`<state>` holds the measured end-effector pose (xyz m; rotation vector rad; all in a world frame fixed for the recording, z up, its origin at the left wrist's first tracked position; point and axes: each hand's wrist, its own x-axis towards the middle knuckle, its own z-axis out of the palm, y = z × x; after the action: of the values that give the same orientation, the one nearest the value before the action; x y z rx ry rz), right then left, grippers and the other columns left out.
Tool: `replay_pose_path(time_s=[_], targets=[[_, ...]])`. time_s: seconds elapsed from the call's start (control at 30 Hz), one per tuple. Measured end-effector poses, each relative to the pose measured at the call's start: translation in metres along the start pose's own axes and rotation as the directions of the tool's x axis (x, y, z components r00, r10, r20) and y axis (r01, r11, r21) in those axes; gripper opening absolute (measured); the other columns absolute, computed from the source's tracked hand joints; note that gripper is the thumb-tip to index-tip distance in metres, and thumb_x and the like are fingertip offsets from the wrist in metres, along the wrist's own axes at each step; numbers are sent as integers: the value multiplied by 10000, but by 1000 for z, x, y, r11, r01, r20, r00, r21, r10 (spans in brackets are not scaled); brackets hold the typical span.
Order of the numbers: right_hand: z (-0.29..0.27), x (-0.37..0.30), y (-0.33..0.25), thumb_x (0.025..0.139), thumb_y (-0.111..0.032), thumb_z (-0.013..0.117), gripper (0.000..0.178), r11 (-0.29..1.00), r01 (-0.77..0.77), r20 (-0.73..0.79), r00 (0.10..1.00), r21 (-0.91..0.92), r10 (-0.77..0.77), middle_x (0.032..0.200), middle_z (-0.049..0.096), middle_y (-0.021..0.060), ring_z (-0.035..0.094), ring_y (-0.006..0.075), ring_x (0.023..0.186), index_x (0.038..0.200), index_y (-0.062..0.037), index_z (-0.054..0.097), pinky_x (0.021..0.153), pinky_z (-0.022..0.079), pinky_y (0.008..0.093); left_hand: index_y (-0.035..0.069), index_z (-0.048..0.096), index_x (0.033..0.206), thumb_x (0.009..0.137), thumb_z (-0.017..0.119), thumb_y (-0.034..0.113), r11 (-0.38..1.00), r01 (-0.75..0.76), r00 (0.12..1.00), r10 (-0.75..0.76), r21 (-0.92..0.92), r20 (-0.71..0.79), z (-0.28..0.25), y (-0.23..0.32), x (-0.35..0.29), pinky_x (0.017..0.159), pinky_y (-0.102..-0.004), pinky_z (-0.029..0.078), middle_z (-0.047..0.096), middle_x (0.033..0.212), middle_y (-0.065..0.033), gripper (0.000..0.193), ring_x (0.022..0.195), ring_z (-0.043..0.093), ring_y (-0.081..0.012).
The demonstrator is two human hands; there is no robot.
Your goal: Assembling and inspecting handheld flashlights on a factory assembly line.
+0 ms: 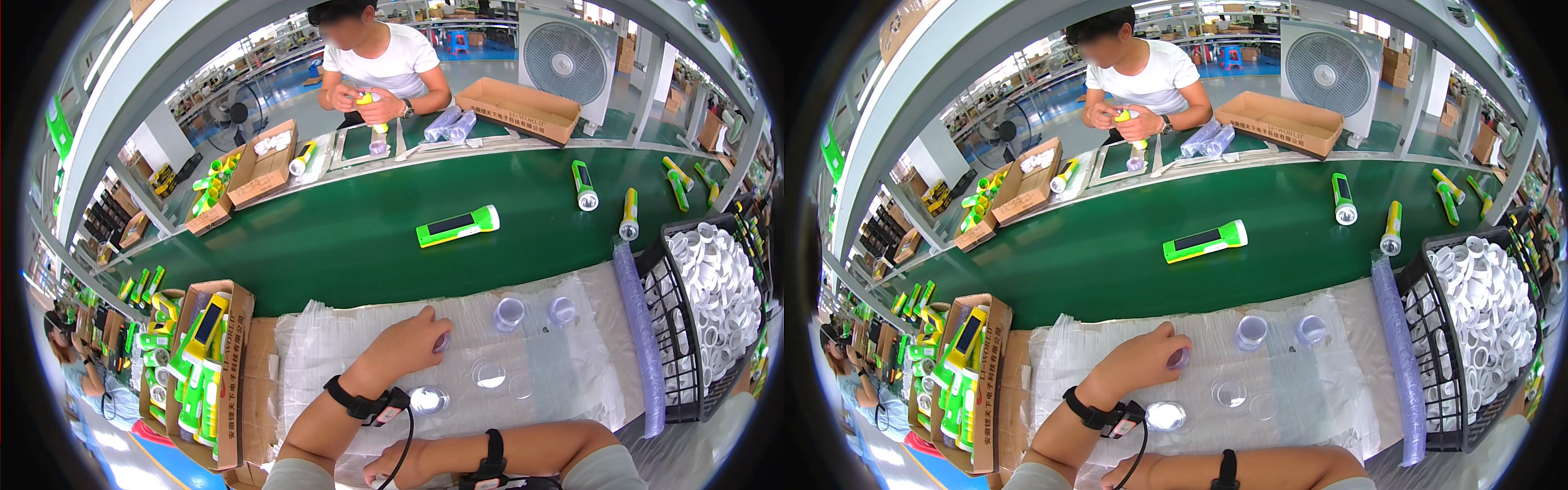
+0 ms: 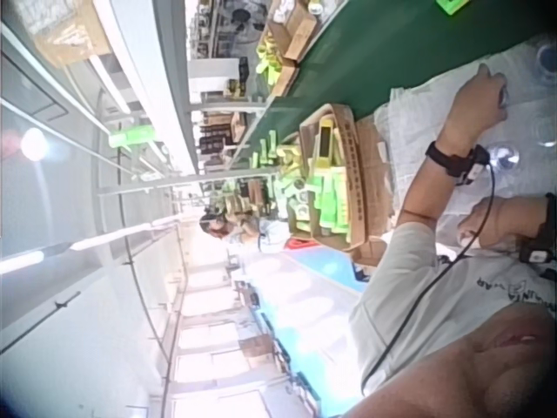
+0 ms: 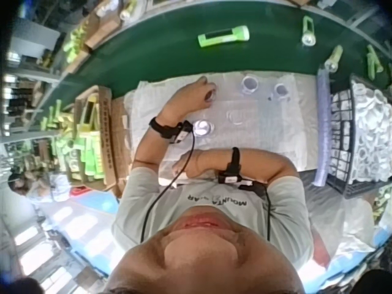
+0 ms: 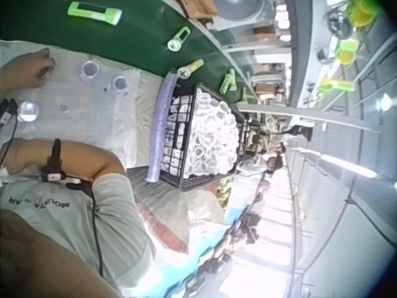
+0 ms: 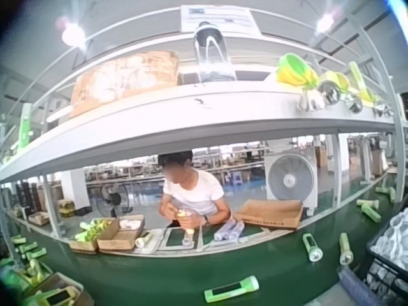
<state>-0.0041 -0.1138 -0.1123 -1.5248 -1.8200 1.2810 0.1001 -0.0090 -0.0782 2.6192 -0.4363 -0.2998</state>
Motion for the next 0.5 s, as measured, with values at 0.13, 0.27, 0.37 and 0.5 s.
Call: replay_pose_path(time_s=[0.13, 0.27, 0.37, 0.5], targets=[[-2, -2, -3, 728, -96, 531, 334, 1000, -5, -1, 1000, 25, 5, 1016, 643, 123, 602, 320, 935, 1051, -142, 604, 789, 460, 420, 106, 569, 1036, 711, 679, 138, 1000, -9, 1000, 9, 5, -5, 2, 0, 1, 666, -382, 474, 507, 932, -103, 344, 781, 582, -297], [3, -2, -5, 733, -97, 527, 332, 1000, -8, -14, 1000, 11, 8, 1015, 644, 124, 604, 313, 932, 1054, -137, 606, 788, 459, 423, 107, 571, 1035, 711, 687, 145, 1000, -12, 1000, 12, 12, -25, 3, 2, -4, 673, -388, 475, 507, 942, -104, 346, 787, 580, -302], [3, -2, -13, 735, -100, 528, 318, 1000, -19, 8, 1000, -19, 19, 1019, 646, 122, 603, 312, 942, 1039, -137, 615, 787, 460, 420, 107, 573, 1034, 709, 689, 147, 1000, -7, 1000, 7, 12, -27, 5, 3, -9, 675, -387, 474, 512, 943, -101, 347, 790, 581, -300], [2, -2, -5, 745, -140, 557, 250, 999, 2, -26, 1000, 37, -1, 946, 649, 119, 603, 319, 866, 983, -121, 631, 755, 458, 430, 102, 582, 1027, 705, 689, 145, 1000, 7, 1000, -7, -2, 16, 4, -3, -5, 685, -388, 472, 520, 920, -102, 342, 794, 581, -303]])
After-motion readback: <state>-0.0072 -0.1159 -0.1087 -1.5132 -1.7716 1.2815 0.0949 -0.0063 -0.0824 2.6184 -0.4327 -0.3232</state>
